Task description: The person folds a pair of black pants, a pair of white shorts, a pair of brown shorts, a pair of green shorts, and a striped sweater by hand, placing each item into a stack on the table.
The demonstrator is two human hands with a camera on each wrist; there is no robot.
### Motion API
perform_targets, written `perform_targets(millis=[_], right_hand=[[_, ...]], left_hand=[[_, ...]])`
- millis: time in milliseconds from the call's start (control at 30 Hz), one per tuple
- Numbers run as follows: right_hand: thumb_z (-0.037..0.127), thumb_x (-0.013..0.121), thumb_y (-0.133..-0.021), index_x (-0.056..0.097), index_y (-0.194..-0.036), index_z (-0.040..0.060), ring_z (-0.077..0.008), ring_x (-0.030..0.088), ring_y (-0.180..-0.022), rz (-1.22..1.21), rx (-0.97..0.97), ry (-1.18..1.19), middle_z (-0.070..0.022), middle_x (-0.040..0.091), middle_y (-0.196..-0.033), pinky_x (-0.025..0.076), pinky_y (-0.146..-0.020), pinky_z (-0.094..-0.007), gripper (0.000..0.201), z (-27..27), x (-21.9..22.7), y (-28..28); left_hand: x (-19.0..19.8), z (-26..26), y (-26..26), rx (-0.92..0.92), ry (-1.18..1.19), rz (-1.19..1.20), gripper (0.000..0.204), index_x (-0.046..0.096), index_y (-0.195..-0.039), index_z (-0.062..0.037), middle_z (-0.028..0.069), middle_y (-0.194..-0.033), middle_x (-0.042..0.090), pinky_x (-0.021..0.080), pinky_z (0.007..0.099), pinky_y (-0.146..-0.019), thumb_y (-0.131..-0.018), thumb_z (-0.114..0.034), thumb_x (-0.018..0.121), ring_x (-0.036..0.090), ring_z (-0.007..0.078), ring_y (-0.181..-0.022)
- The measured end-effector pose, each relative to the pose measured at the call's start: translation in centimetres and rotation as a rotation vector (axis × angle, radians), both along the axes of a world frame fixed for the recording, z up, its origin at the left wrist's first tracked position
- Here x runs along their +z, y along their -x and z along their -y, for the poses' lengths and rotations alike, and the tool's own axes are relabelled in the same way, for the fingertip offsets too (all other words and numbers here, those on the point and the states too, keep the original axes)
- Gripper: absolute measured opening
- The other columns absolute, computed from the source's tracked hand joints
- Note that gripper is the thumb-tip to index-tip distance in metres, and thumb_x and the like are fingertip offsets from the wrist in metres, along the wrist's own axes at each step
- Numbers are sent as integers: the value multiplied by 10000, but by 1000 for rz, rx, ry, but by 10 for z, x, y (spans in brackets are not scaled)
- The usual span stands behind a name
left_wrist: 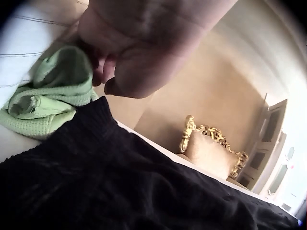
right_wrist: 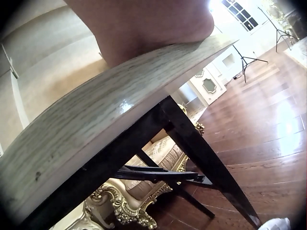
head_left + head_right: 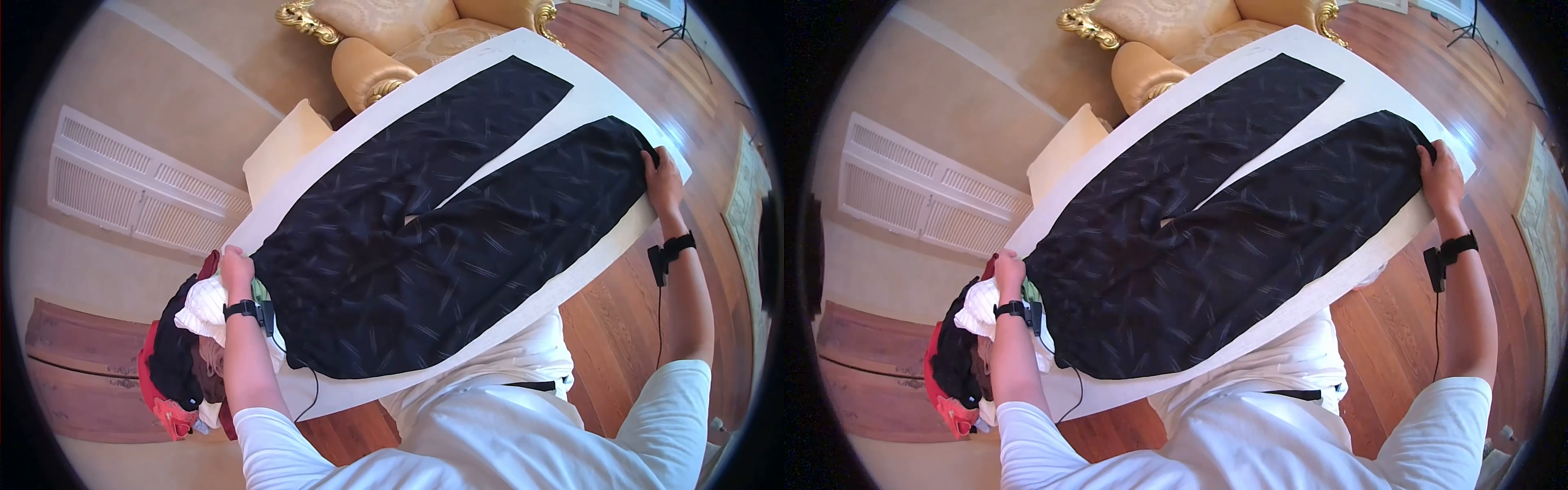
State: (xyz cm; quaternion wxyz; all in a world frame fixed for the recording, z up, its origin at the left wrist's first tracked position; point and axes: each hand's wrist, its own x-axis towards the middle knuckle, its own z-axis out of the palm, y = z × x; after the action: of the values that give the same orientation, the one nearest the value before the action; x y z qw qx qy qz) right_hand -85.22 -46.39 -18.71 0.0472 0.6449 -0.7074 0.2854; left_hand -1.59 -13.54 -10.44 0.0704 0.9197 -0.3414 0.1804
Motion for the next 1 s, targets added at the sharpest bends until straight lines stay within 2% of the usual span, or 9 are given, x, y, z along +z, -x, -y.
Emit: perform_targets(millis=[133, 233, 300, 333, 467, 700, 833, 900, 1000], right_hand=[[428, 616, -1041, 640, -1145, 62, -420, 684, -1044, 5, 18, 25, -204, 721, -1109, 538, -878, -496, 381, -1, -3, 2], [427, 612, -1043, 639, -1143, 65, -420, 684, -1045, -12, 21, 37, -206, 721, -1104, 538, -878, -495, 376, 0, -6, 6], [424, 610, -1045, 640, -1139, 65, -422, 684, -1044, -22, 19, 36, -208, 720, -1099, 537, -878, -497, 373, 2, -5, 4], [422, 610, -1046, 640, -1136, 64, -423, 684, -1043, -20, 11, 28, -209, 720, -1097, 537, -878, -498, 371, 2, -3, 4], [416, 612, -1048, 627, -1161, 72, -422, 685, -1064, -14, 12, 30, -208, 724, -1119, 538, -891, -500, 363, 4, -6, 8], [414, 617, -1051, 559, -1304, 113, -428, 688, -1109, 111, -31, 36, -225, 720, -1190, 540, -924, -508, 398, -4, 0, -2], [418, 625, -1048, 543, -1347, 106, -414, 695, -1093, 131, -28, 82, -221, 722, -1173, 544, -930, -499, 440, -6, -1, -2], [418, 629, -1044, 542, -1352, 105, -404, 700, -1077, 166, -34, 67, -209, 726, -1152, 546, -929, -495, 448, -7, 1, -3], [378, 647, -1030, 551, -1356, 102, -376, 700, -1082, 154, -32, 117, -186, 720, -1156, 545, -935, -476, 438, -4, -3, 1]], left_hand=[[15, 16, 38, -223, -35, -143, 325, 677, -1181, -38, 282, -1274, 672, 545, 462, -960, -921, -231, 702, 681, 420, -1131], [17, 25, 86, -339, -362, -577, 651, 585, -1421, -23, 298, -1428, 584, 488, 454, -1090, -941, -438, 729, 606, 419, -1292], [5, 21, 107, -443, -435, -525, 948, 414, -1583, 4, 306, -1602, 411, 362, 442, -1224, -924, -611, 708, 428, 412, -1488], [3, 24, 114, -383, -505, -568, 1055, 282, -1644, 9, 299, -1703, 230, 234, 446, -1289, -937, -689, 638, 229, 409, -1594], [-14, 38, 104, -269, -490, -566, 1102, 164, -1690, -54, 289, -1741, 90, 167, 475, -1303, -943, -780, 525, 117, 425, -1619], [-22, 55, 110, -238, -418, -310, 911, 254, -1677, -97, 276, -1723, 197, 213, 516, -1287, -1008, -648, 534, 197, 448, -1593], [18, 33, 207, -706, -89, -289, 575, 566, -1451, -22, 244, -1457, 567, 452, 444, -1134, -978, -315, 714, 548, 397, -1364], [38, 13, 262, -686, -89, -557, 487, 631, -1358, -10, 224, -1366, 621, 494, 435, -1079, -956, -261, 740, 603, 385, -1286], [28, -23, 293, -816, -221, -444, 575, 611, -1414, -38, 211, -1497, 554, 421, 449, -1165, -933, -308, 772, 521, 395, -1398]])
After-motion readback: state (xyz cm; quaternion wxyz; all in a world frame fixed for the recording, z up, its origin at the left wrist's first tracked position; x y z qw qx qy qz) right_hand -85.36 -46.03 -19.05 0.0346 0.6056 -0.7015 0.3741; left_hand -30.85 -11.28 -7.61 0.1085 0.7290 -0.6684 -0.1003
